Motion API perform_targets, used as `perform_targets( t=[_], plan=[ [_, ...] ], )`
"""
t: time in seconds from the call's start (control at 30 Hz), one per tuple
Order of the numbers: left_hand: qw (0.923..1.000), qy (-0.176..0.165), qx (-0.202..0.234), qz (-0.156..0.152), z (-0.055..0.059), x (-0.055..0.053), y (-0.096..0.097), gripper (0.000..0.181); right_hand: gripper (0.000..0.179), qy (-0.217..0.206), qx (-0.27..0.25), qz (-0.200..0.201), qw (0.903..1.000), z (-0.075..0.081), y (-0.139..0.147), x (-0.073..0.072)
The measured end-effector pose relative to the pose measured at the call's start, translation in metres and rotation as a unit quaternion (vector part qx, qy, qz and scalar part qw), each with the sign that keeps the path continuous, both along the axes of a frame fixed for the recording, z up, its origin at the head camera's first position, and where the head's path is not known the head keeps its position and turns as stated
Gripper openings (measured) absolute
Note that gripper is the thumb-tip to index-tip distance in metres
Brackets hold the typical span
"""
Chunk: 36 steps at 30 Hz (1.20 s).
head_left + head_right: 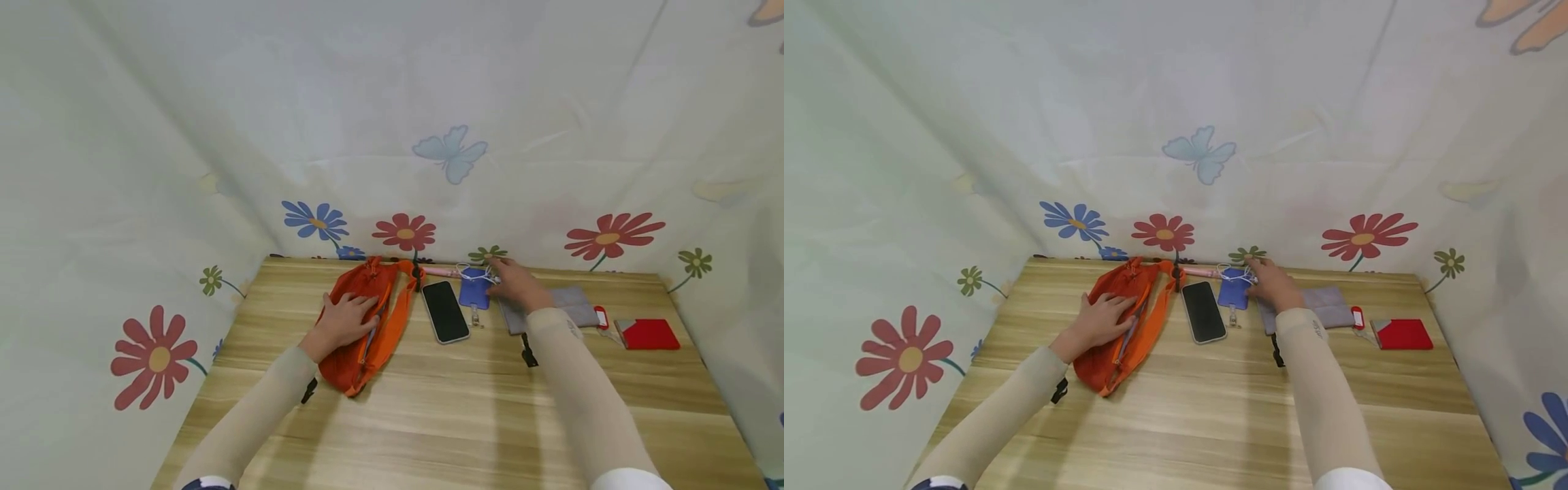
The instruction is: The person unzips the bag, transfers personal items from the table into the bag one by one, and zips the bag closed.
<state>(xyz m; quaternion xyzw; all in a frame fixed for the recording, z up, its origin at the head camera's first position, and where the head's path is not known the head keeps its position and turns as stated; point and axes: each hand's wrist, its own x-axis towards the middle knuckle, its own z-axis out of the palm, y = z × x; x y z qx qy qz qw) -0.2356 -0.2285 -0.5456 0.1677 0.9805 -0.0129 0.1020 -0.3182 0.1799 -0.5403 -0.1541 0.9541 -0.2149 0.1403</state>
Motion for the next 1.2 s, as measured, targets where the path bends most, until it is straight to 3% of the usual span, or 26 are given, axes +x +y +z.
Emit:
perform_targets(
  t=[0.17,0.5,0.77,0.9,0.97,1.03,1.2],
  plan=[
    [1.0,-0.004,-0.005,0.001,0.0,0.001,0.002,0.06,0.075,0.024,0.039,-0.014,0.9989,-0.003,0.0,-0.001],
    [1.0,0.003,0.001,0.003,-0.003,0.004,0.005,0.058,0.069,0.057,0.076,-0.025,0.9952,-0.01,0.0,-0.002],
    [1.0,0.002,0.002,-0.004,-0.006,0.002,0.005,0.058,0.053,0.097,0.05,-0.043,0.9931,-0.008,0.009,0.0],
    [1.0,-0.002,0.0,0.0,-0.008,0.001,0.003,0.055,0.041,0.147,0.047,-0.01,0.988,0.0,0.013,0.004],
    [1.0,-0.005,0.002,0.003,-0.008,0.002,0.002,0.054,0.033,0.186,0.07,0.026,0.9797,0.007,0.015,0.006],
    [0.9999,-0.006,0.004,0.008,-0.008,0.002,0.001,0.053,0.027,0.231,0.101,0.069,0.9651,0.016,0.016,0.007],
    [0.9999,-0.005,0.007,0.012,-0.006,0.001,-0.001,0.052,0.026,0.335,0.174,0.137,0.9156,0.034,0.018,0.01]
  ],
)
